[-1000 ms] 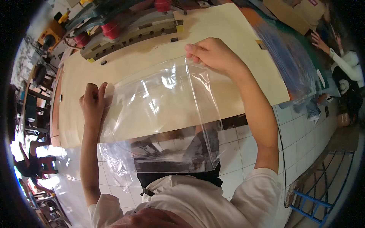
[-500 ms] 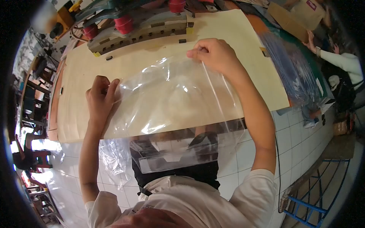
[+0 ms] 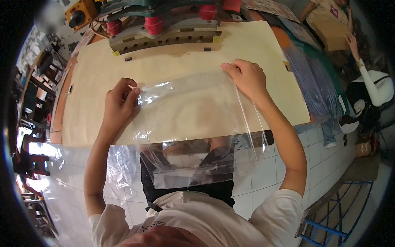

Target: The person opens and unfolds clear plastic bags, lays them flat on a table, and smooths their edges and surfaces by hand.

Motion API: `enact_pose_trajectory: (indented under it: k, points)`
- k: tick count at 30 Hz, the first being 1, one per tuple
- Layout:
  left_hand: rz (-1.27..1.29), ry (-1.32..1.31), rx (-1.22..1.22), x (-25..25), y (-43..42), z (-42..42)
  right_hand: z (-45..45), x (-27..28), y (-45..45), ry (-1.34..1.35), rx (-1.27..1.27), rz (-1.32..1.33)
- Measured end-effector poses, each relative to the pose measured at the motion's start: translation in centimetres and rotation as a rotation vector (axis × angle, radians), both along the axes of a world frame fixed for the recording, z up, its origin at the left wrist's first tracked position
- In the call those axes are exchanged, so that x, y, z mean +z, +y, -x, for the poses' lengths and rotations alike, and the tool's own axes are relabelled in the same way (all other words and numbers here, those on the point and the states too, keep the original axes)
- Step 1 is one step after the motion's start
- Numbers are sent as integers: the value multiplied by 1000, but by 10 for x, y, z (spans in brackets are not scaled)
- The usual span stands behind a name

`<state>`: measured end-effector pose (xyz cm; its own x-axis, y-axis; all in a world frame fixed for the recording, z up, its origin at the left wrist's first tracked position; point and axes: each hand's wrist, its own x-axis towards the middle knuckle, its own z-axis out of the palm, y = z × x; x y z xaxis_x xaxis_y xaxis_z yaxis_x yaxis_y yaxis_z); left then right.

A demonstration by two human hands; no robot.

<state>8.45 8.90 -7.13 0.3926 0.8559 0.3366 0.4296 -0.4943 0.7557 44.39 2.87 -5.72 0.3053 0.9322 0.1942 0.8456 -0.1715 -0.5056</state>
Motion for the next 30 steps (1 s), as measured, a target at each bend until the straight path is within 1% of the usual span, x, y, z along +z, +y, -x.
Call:
enact_pose_trajectory:
  k: [7, 9, 12, 17, 19, 25, 26, 28, 29, 30]
  points:
    - [25, 17, -2, -1, 3, -1, 0, -10, -3, 2, -19, -42]
    - [52, 10, 0, 1, 3, -3, 4, -11, -5, 1, -5, -106]
    - [85, 1, 1, 5, 2, -4, 5, -13, -5, -41, -7, -111]
    - [108, 19, 14, 7, -1, -3, 6, -13, -3, -34, -13, -105]
    - [141, -28, 54, 13, -6, -7, 4, -15, -3, -41, -15, -87]
    - [104, 19, 28, 9, -5, -5, 4, -18, -3, -68, 33, -144]
    - [103, 18, 28, 11, -6, -5, 4, -18, -4, -40, 42, -149]
    - [204, 38, 32, 16, -9, -6, 3, -17, -5, -15, 51, -156]
    - [203, 37, 32, 16, -10, -6, 3, -18, -5, 3, 77, -165]
    - [282, -20, 26, 15, -11, -6, 2, -19, -4, 22, 102, -174]
